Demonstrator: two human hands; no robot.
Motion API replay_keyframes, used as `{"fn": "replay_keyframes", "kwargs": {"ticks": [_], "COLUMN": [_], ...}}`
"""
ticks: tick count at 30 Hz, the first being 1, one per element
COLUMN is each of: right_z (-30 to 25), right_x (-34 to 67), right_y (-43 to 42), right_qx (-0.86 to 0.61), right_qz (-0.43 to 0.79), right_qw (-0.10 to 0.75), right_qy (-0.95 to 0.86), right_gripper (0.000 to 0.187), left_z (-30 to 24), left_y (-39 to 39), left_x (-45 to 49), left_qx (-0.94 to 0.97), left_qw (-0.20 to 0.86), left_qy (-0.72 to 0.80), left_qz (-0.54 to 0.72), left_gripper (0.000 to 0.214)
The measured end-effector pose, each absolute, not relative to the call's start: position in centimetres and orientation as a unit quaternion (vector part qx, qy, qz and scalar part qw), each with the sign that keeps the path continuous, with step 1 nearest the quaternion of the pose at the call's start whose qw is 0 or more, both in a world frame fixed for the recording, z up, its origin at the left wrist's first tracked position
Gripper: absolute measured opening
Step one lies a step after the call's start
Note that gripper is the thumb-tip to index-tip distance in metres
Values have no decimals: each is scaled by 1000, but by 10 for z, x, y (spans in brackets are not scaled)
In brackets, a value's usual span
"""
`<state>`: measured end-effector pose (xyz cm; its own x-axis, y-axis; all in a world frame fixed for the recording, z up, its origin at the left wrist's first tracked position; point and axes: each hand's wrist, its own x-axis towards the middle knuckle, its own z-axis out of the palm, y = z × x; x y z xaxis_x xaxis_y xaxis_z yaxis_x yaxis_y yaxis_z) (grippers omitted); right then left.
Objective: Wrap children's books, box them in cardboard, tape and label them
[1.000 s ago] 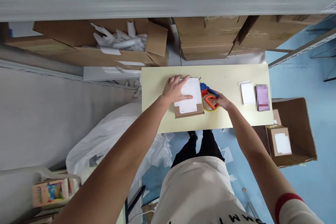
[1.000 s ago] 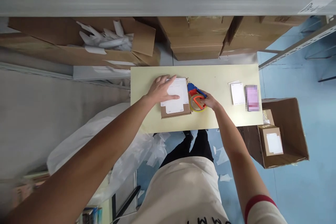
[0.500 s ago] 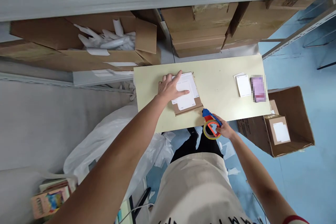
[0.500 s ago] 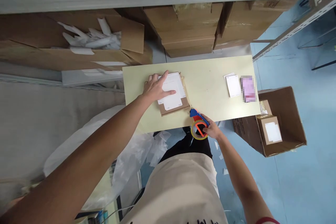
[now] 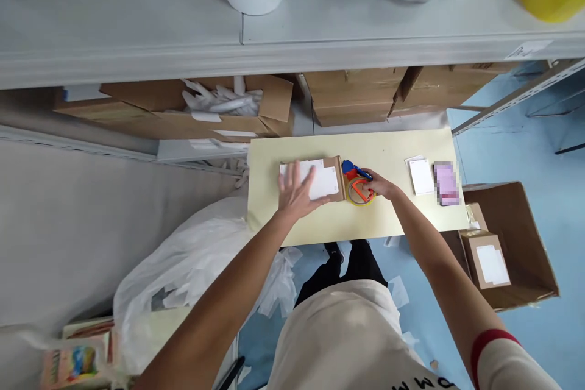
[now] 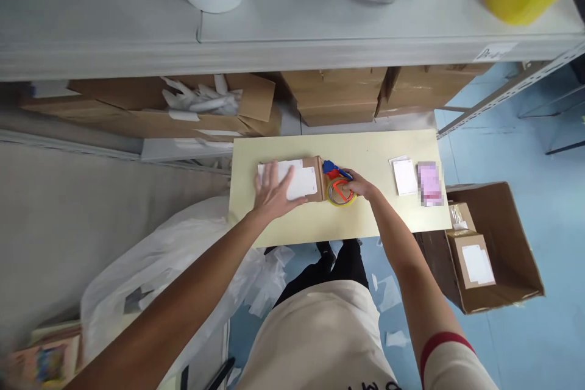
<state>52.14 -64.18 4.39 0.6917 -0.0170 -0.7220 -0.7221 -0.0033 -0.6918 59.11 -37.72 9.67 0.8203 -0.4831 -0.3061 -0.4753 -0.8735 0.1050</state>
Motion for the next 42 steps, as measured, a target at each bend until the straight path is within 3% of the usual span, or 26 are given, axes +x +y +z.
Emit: {"fn": "replay_keyframes", "kwargs": {"ticks": [3, 8, 12, 17, 22, 24, 26, 31, 33, 35, 38, 42], "right_z": [40, 28, 36, 60, 87, 96, 103, 116, 121, 125, 133, 144], "right_x": [526, 511, 466, 414, 446, 455, 449, 401, 390, 389, 399, 414], "right_y": [-641, -633, -634, -624, -566, -544, -535, -560, -567, -563, -539, -509], "right_qx": [-649, -630, -654, -745, -889, -910, -922, -888, -864, -848, -854, -889], "right_qz": [284, 253, 290, 354, 370, 360, 323, 127, 27, -69, -187, -312], "right_qw": [673, 707, 669, 546, 266, 207, 215, 419, 480, 504, 473, 332], "right_qy": [215, 198, 201, 149, 46, -10, 3, 139, 151, 147, 109, 47], "right_gripper": [88, 95, 97, 91, 68, 64, 64, 74, 73, 74, 74, 57], "left_z": [93, 87, 85, 81, 72, 67, 65, 88, 106, 126, 153, 182], "left_y": [-391, -397, -395, -393, -392, -390, -387, -368, -362, -361, -369, -383], "left_x": [601, 603, 602, 601, 604, 610, 614, 584, 553, 520, 489, 486], "left_qx": [911, 914, 916, 912, 908, 906, 897, 843, 827, 802, 727, 633], "left_qw": [26, 31, 49, 59, 87, 121, 191, 473, 544, 589, 658, 724], "left_qy": [-362, -345, -334, -348, -366, -363, -347, -240, -142, -80, -39, 21], "left_qz": [-196, -211, -218, -210, -182, -184, -197, -93, -25, -58, -189, -274], "left_gripper": [117, 119, 119, 120, 117, 110, 101, 78, 61, 46, 44, 53]}}
